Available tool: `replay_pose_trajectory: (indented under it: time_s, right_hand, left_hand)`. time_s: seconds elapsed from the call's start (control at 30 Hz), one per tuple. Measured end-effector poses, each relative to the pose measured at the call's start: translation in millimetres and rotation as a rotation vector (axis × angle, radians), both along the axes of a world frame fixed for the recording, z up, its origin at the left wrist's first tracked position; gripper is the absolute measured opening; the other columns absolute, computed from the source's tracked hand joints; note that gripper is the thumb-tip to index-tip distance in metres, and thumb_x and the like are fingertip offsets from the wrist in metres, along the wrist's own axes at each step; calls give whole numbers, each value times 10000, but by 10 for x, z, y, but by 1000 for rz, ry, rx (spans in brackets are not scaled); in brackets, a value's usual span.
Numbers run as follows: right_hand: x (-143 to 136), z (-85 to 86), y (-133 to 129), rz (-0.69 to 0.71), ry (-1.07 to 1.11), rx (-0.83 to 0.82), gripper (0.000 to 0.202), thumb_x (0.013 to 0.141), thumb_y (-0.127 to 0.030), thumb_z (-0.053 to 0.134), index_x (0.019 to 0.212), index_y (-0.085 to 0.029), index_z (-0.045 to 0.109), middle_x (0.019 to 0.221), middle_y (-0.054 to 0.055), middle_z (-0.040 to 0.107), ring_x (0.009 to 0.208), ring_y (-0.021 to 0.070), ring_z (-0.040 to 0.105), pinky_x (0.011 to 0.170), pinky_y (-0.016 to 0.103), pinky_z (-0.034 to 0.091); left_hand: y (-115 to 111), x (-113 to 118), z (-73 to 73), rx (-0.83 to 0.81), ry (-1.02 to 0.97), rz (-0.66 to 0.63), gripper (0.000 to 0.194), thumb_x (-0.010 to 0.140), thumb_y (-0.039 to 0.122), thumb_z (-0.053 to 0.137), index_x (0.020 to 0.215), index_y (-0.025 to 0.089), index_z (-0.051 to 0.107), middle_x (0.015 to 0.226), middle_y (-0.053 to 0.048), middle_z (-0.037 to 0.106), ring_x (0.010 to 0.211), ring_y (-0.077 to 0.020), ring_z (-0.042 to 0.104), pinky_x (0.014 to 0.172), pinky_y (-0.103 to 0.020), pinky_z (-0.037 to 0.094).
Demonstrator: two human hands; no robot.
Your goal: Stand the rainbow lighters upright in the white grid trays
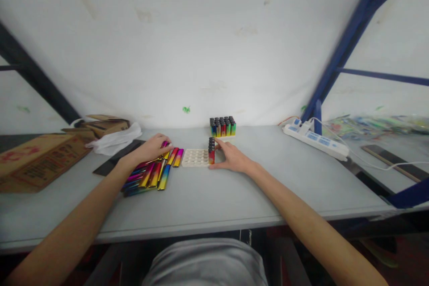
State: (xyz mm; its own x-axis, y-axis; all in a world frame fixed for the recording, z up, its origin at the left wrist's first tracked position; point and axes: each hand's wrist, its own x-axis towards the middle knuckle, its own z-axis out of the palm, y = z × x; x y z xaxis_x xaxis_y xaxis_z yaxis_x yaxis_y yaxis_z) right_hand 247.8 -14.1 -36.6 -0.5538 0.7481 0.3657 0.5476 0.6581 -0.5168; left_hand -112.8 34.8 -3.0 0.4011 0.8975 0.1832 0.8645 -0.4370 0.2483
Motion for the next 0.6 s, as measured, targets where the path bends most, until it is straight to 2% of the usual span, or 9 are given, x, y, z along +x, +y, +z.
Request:
replay_pose_trajectory:
  time_s: [0.2, 0.3, 0.37, 0.53, 0.6]
  right_hand:
    - [1, -6, 2, -2, -1, -1, 1026, 744, -600, 818, 1544, -157, 354, 1296, 185, 630, 1122, 325, 618, 997, 493, 495]
    - [-2, -3, -3, -7, -7, 1, 1027, 745, -601, 818, 1543, -149, 356, 1301, 193, 625, 1130, 331, 615, 1003, 504, 492]
    - [-7, -2, -5, -12, -1, -1, 1026, 740, -599, 823, 1545, -162, 359, 1311, 190, 622, 1139, 335, 613, 1007, 512, 488]
    - [-20, -4, 1, -21, 2, -17, 1057, 718, -594, 841, 1550, -163, 352, 1319, 201, 619, 1156, 348, 613, 1020, 531, 483]
    - [-22, -6, 5, -22, 0, -20, 1063, 719, -590, 841, 1547, -142, 349, 1333, 213, 610, 1163, 351, 612, 1025, 533, 483]
  left_hand:
    - [-46, 75, 12, 34, -116, 18, 427, 828, 545, 560, 1002, 170, 666, 1041, -143, 713, 990, -296, 655, 958, -433, 501]
    - [-116, 178, 49, 76, -241, 35, 350, 820, 495, 622, 988, 190, 666, 959, -105, 731, 927, -276, 679, 897, -408, 519]
    - [-166, 270, 70, 61, -403, 67, 346, 787, 483, 684, 984, 198, 676, 893, -72, 726, 850, -252, 701, 827, -378, 538]
    - [-302, 552, 145, -84, -1041, 118, 504, 665, 487, 840, 991, 148, 660, 824, -45, 700, 693, -185, 708, 660, -293, 561]
    - [-379, 664, 190, -162, -1179, 109, 493, 655, 486, 863, 923, 134, 646, 796, -45, 694, 655, -154, 677, 621, -268, 556]
